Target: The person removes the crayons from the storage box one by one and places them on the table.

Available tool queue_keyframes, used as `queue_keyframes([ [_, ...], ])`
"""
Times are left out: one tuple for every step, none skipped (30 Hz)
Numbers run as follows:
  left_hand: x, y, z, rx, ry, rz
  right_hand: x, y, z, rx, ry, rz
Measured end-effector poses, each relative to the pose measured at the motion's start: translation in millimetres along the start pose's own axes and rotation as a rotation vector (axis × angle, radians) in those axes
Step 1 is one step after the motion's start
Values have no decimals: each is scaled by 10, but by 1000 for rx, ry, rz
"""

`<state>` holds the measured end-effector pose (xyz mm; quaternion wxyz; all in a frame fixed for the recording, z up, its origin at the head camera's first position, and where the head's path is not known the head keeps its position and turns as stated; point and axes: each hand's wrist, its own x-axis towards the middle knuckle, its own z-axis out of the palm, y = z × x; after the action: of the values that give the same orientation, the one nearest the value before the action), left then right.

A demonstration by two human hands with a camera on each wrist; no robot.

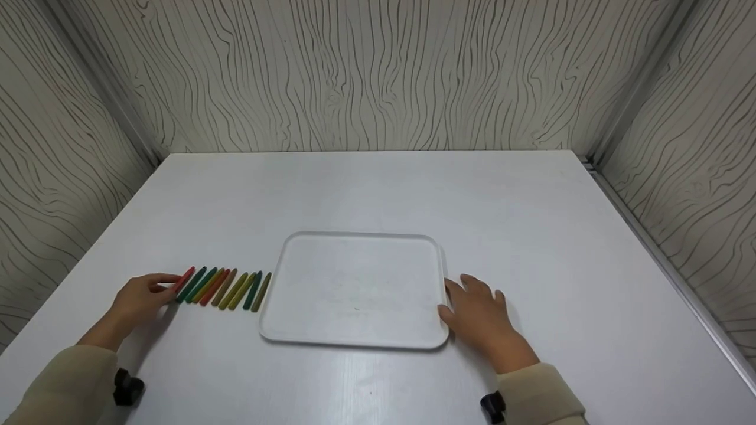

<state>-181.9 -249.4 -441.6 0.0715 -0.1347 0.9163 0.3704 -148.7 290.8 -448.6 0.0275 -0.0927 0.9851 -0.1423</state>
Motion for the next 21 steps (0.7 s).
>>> queue_keyframes([
  [-1,3,0,1,0,-3,0,1,1,-1,3,-1],
  [-4,8,2,4,1,-4,0,2,2,-1,6,-3],
  [-5,9,7,6,2,-10,0,3,4,-2,8,-4],
  [-10,13,10,6,3,-16,1,4,5,-3,9,-5],
  [-15,16,12,8,5,-22,2,5,6,-3,9,-5],
  [-22,21,13,9,6,-25,3,5,8,-2,9,-5],
  [-24,22,13,9,8,-28,4,5,8,-3,9,-5],
  [-24,22,11,19,14,-19,4,5,7,0,6,-4],
  [-23,21,9,27,20,-11,3,4,7,1,5,-3],
  [-21,21,6,37,28,0,2,3,8,1,5,-3],
  [-16,20,3,49,39,13,1,2,10,-1,5,-3],
  [-13,21,1,57,50,25,0,1,11,-2,6,-3],
  [-8,19,-2,67,61,34,-2,-1,13,-4,8,-4],
  [-8,24,-5,77,74,42,-3,-3,13,-5,9,-5],
  [-8,28,-7,78,83,39,-3,-4,13,-6,10,-5],
  [-8,33,-11,78,93,37,-2,-4,13,-7,11,-6],
  [-10,38,-16,79,102,34,-1,-3,11,-6,10,-6],
  [-11,44,-23,76,106,27,1,-3,8,-6,10,-6],
  [-12,50,-31,78,111,21,1,-4,5,-4,9,-5],
  [-15,58,-39,82,118,16,2,-4,2,-2,8,-4],
  [-21,64,-44,90,127,12,2,-5,2,-1,7,-3],
])
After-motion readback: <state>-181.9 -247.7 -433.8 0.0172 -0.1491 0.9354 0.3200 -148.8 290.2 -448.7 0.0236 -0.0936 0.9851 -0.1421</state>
